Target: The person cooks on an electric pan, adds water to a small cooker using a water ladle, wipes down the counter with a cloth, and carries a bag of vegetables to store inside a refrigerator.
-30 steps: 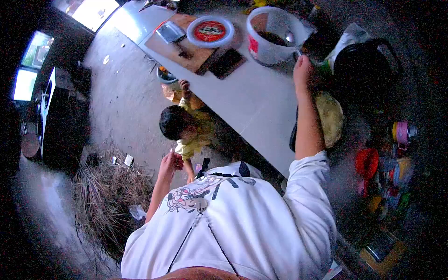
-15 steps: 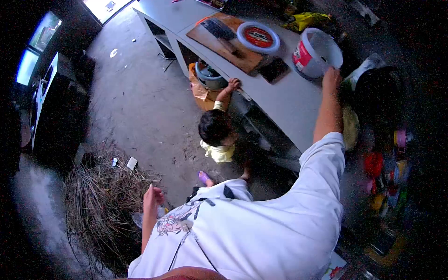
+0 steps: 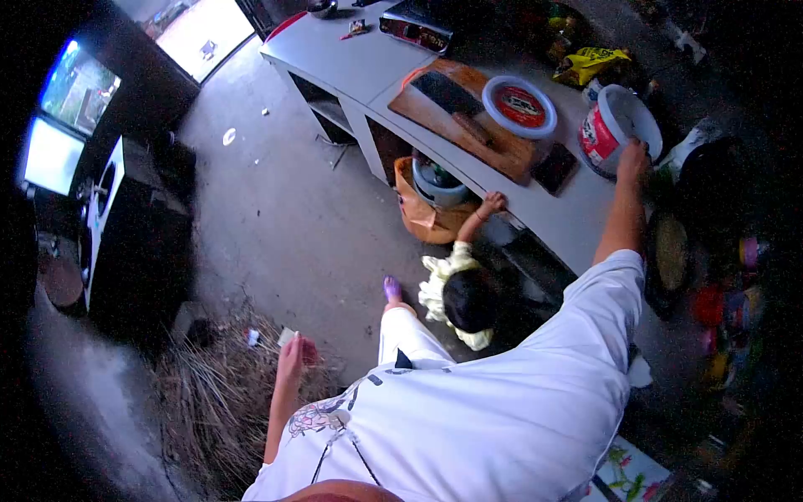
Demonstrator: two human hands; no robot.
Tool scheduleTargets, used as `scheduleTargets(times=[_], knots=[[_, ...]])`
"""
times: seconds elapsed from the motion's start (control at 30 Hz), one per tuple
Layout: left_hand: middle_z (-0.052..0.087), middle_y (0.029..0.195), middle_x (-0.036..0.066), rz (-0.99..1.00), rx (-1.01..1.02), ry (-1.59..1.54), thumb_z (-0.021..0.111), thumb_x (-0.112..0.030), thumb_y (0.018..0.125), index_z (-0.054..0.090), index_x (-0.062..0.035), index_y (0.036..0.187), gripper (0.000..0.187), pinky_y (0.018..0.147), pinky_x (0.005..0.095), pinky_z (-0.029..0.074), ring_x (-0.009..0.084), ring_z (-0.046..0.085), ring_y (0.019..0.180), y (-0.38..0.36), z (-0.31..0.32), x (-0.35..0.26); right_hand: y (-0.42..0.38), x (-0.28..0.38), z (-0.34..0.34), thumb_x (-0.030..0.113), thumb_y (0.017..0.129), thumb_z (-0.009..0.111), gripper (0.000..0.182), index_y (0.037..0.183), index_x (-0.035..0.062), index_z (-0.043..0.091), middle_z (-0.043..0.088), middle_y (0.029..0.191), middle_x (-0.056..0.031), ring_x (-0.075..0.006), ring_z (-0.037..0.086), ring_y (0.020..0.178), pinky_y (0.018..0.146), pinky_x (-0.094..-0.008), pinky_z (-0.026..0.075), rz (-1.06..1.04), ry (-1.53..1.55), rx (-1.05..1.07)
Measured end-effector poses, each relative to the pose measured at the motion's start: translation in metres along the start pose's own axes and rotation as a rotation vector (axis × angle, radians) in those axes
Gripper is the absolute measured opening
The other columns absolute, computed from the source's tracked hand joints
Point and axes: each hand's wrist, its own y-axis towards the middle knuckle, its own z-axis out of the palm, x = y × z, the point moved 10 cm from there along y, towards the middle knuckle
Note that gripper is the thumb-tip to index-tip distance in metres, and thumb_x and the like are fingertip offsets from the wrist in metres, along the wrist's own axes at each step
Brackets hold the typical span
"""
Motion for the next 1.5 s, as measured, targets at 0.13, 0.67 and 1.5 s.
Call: scheduleTargets(times=[0.13,0.67,1.5], knots=[[0.053,0.058,0.004,0.014,0.037,0.055,0.037,-0.035,0.086,0.052,-0.0037,0.072,0.038,0.043,0.0212,0.038,0.0109,0.051,0.049,0.069,-0.028,-0.066,-0.001,0.026,0.002,0.012,0.083,0.032,0.028,0.098,-0.0014,0.052,0.049,0.100,-0.0210,-0.0342,0.048,0.094,0.079,-0.0393,0.040,0.072,0.063,0.031],[0.053,0.059,0.001,0.297,0.252,0.346,0.035,-0.035,0.087,0.053,-0.0047,0.077,0.037,0.041,0.0194,0.036,0.0073,0.048,0.047,0.333,0.019,-0.359,0.017,0.060,-0.004,0.016,0.082,0.032,0.026,0.090,0.0028,0.052,0.052,0.095,-0.0189,-0.0342,0.053,0.082,0.068,-0.0420,0.044,0.266,-0.081,-0.001],[0.052,0.103,0.008,1.151,0.472,1.332,0.054,-0.028,0.074,0.051,-0.0107,0.102,0.034,0.070,0.0339,0.047,0.0215,0.054,0.090,0.541,0.538,-0.790,0.021,0.028,0.051,0.021,0.082,0.042,0.025,0.094,0.0031,0.053,0.055,0.087,-0.0179,-0.0327,0.053,0.079,0.065,-0.0406,0.043,0.624,-0.213,-0.017]])
